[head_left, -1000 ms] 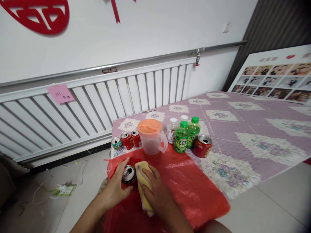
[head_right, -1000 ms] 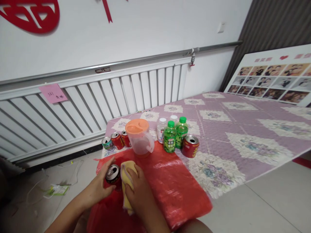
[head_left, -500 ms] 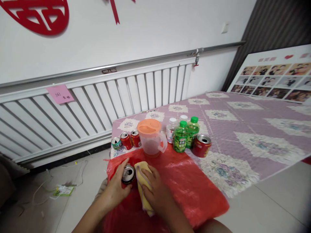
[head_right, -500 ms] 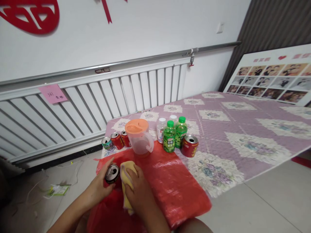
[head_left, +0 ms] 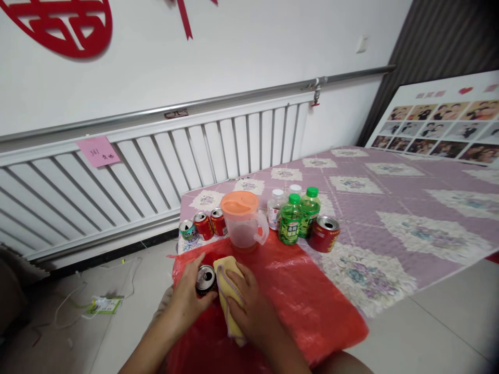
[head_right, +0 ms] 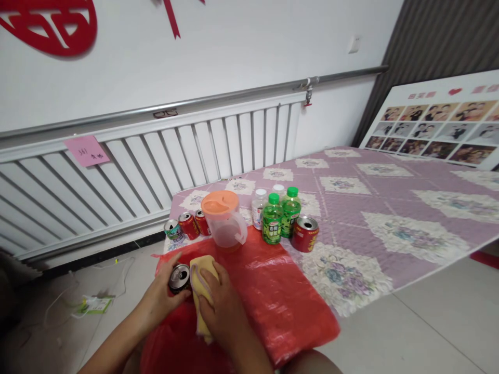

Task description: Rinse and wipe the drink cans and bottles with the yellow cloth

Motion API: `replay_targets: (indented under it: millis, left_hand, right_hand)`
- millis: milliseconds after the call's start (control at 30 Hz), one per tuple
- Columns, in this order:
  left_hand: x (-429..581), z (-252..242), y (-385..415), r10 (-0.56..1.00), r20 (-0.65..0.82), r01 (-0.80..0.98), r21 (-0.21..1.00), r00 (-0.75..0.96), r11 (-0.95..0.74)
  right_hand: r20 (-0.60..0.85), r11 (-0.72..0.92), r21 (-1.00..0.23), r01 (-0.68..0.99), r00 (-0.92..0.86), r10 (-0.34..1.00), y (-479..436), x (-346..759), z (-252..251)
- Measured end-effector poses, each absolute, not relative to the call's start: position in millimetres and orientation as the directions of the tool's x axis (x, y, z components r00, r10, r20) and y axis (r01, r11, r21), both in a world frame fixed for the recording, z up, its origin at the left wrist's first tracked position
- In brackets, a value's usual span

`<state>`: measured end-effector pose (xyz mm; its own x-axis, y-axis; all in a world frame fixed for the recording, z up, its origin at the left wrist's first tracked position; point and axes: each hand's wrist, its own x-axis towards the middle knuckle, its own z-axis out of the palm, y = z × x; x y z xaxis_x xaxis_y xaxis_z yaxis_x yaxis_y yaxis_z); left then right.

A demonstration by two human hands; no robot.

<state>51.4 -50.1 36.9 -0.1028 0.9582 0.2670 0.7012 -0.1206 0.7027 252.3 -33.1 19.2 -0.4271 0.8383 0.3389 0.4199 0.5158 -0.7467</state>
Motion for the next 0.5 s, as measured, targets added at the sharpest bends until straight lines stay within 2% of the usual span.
replay_targets:
  millis: [167, 400, 500]
  left_hand:
    - [47, 43, -53, 0.980, 0.187, 0.656, 0.748, -0.063, -0.100]
    - [40, 42, -52, 0.984, 0.179, 0.654, 0.746, -0.013, -0.127]
    - [40, 40, -52, 0.985, 0.169, 0.656, 0.747, -0.024, -0.112]
  right_hand:
    - [0.246, 0.455, -0.750, 0.480, -0.437, 0.865, -33, 252, 19]
    - [0.370, 0.536, -0.732, 0.420, -0.416, 0.831, -34, 251, 21]
    - [0.337, 0.521, -0.734, 0.436, -0.431, 0.837, -34, 251, 22]
